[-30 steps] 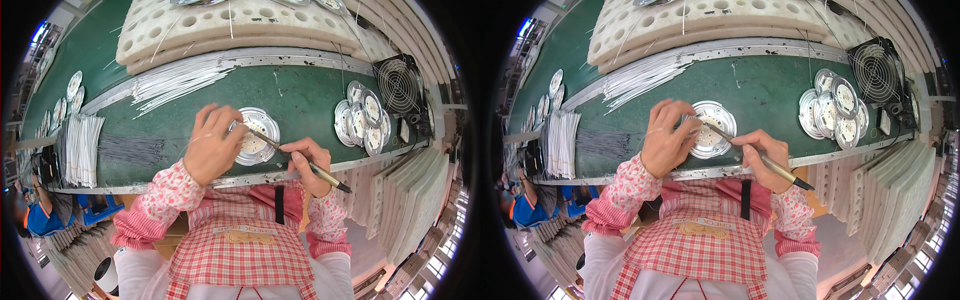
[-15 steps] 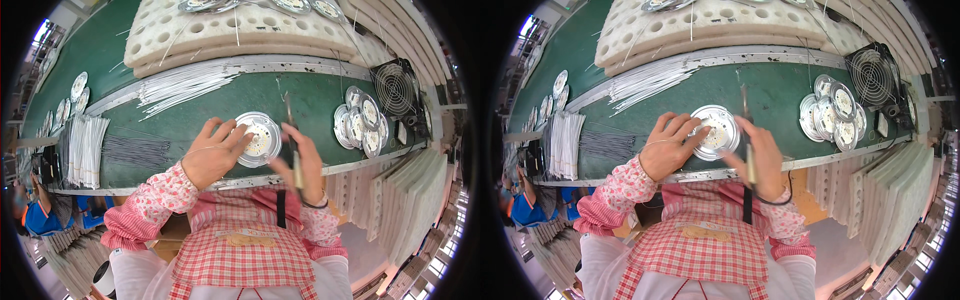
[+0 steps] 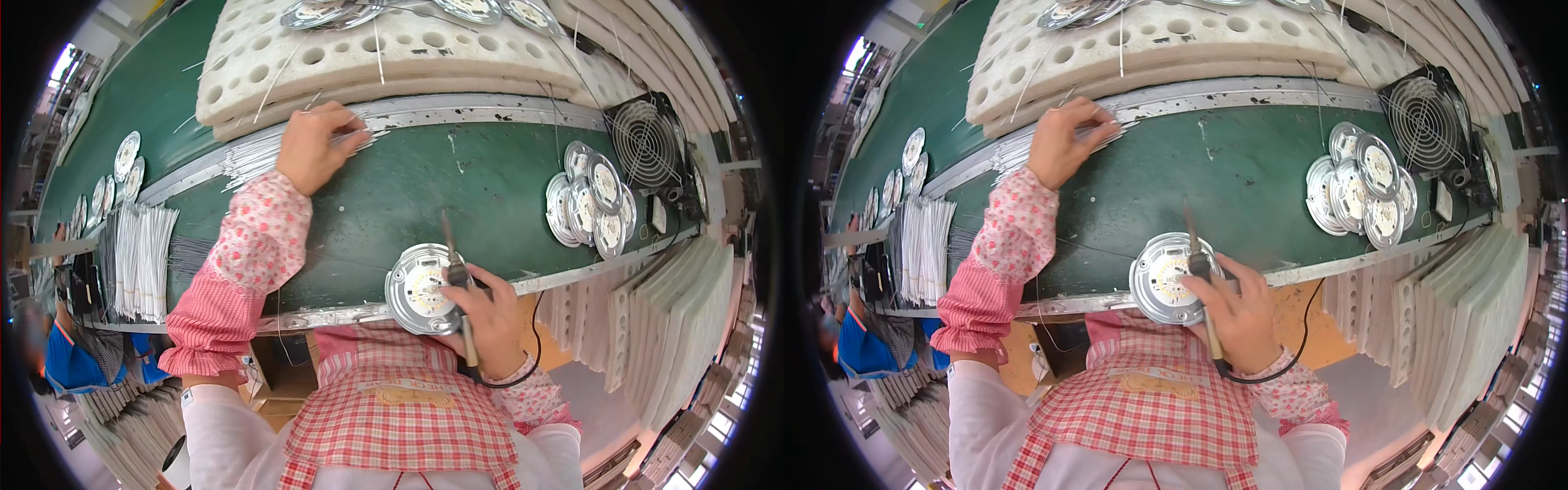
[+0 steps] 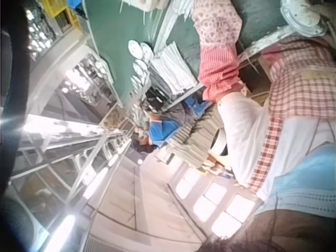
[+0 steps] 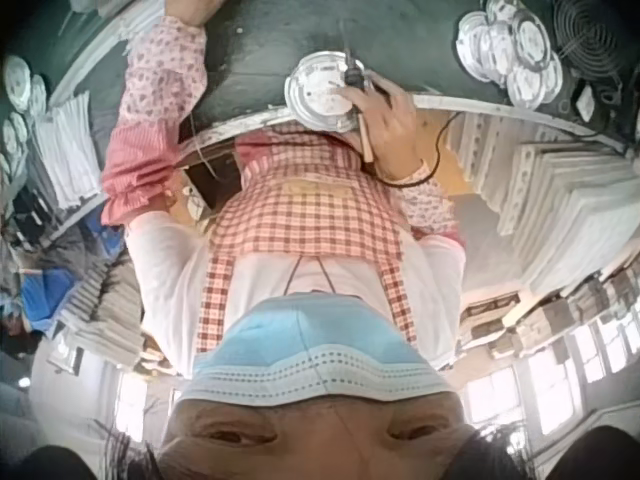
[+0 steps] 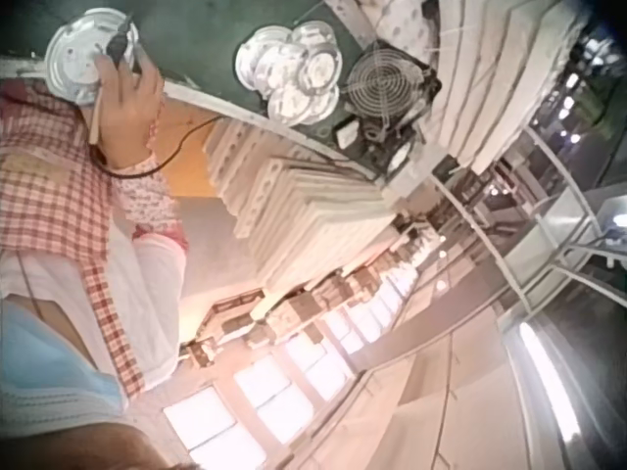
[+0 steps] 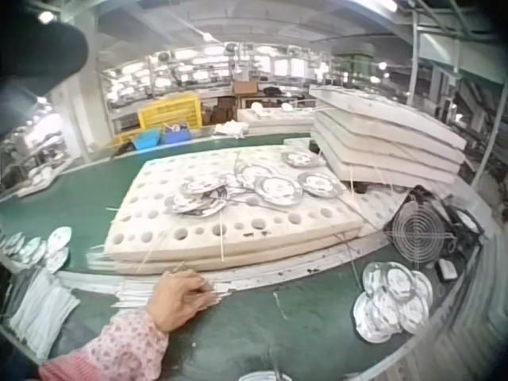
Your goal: The person solders electronic components and wires onto circular LED circuit boards on an assembly line. This is done with a soldering iron and solder wire.
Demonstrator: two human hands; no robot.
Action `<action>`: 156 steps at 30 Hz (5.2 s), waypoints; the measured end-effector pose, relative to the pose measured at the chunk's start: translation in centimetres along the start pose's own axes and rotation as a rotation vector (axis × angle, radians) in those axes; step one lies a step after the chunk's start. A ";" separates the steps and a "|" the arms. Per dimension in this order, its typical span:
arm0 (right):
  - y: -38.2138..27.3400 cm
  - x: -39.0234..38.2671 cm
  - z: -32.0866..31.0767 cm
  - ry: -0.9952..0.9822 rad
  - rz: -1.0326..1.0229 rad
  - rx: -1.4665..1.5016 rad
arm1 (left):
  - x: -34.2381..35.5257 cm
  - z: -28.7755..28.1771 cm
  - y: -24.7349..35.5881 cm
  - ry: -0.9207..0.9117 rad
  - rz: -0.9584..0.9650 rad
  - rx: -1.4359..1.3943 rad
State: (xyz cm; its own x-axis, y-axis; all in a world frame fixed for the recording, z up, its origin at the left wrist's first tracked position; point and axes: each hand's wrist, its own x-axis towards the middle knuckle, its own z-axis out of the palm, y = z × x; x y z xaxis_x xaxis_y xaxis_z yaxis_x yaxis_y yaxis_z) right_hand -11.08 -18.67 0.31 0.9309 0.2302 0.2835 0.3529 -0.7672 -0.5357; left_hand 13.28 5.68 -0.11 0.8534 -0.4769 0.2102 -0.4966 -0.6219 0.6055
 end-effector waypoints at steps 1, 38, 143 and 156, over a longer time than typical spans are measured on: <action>0.4 0.5 0.0 0.092 -0.006 0.063 | 0.1 -0.8 0.3 0.007 0.002 0.006; 0.9 6.3 1.3 0.393 0.482 0.443 | -4.9 3.9 10.6 0.127 0.047 -0.276; -0.6 4.2 2.2 0.046 0.078 -0.097 | -8.6 -0.6 6.3 -0.014 0.518 0.434; 1.4 12.4 -7.0 0.198 0.290 0.267 | -11.2 -25.3 -24.3 -0.214 -0.939 0.876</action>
State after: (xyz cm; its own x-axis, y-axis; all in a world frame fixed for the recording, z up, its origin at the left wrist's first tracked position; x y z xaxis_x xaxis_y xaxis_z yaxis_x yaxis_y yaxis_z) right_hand 0.30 -21.04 8.66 0.9683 -0.1105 0.2242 0.1161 -0.5953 -0.7950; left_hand 19.76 41.89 2.27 0.9274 0.3210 -0.1923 0.2665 -0.9274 -0.2627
